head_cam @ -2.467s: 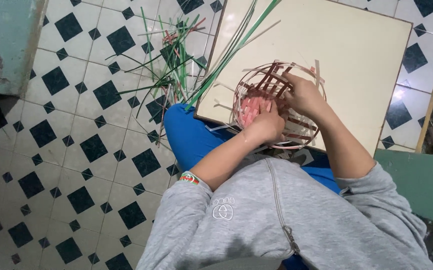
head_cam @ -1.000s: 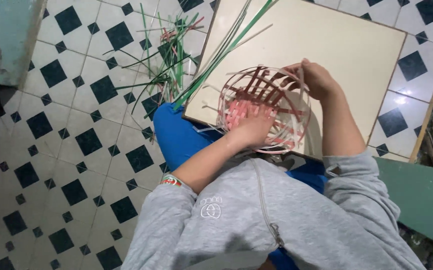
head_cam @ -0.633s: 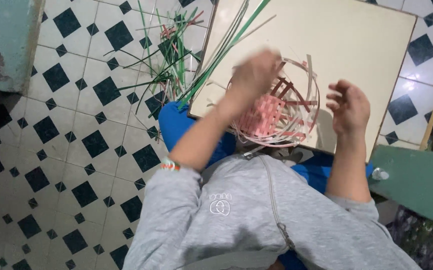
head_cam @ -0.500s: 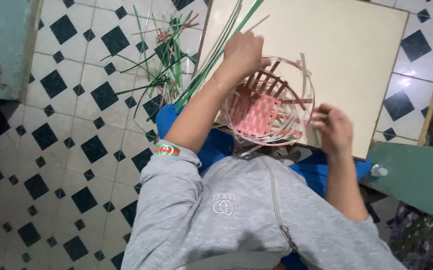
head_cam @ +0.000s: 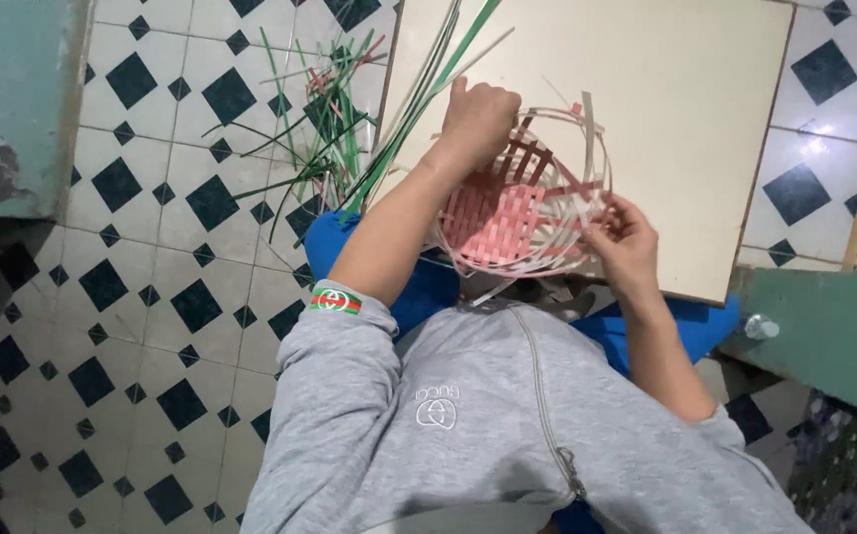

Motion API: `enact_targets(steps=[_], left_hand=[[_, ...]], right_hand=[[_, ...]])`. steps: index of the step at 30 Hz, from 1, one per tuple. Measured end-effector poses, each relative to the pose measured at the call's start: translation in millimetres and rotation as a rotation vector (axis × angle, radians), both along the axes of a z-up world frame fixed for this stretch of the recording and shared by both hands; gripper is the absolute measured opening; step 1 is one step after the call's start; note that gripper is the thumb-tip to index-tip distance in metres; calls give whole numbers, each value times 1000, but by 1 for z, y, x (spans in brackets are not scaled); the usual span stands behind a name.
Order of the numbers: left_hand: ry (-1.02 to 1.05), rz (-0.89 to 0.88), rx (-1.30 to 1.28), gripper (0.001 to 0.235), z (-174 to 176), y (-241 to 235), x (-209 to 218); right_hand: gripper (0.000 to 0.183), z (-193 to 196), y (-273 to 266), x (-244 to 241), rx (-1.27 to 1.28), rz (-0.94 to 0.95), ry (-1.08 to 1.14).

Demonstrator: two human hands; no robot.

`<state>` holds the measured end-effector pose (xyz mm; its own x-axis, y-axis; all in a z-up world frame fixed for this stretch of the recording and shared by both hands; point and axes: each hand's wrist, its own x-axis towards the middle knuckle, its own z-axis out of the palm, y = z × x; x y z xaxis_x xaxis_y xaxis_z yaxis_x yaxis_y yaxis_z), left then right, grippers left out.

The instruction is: The person weaves a small basket by hand, interlacing pink and white plastic strips through a pre-formed frame. They repeatedly thread strips through the vertical supports and adjust the weave to tighten the structure.

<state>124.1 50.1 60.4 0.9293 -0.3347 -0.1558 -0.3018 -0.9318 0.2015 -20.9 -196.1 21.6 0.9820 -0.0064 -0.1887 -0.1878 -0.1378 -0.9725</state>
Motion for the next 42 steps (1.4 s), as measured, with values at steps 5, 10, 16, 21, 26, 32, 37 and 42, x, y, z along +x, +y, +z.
enact_targets(steps=[5,10,16,21,26,32,37,42], left_hand=[[129,62,-119,19,21,2,-7],[498,110,-191,34,62,16,3],[512,128,-582,80,63,20,24],[468,10,-35,45,51,-28,26],[387,-34,48,7,39,-48,30],[139,-191,201,17,9,-48,21],[-138,-262,73,8,-46,-33,27],[-315,-290,59,15,-56,-23,15]], right_hand=[[53,34,-16,16,56,-34,7],[51,23,-31,28,25,5,5],[49,23,-29,23,-14,23,-15],[48,14,-31,19,45,32,-94],[48,8,-34,20,102,-1,-82],[45,2,-37,19,118,-2,-112],[45,-11,-43,21,189,-21,-231],[47,-1,-40,17,257,33,-209]])
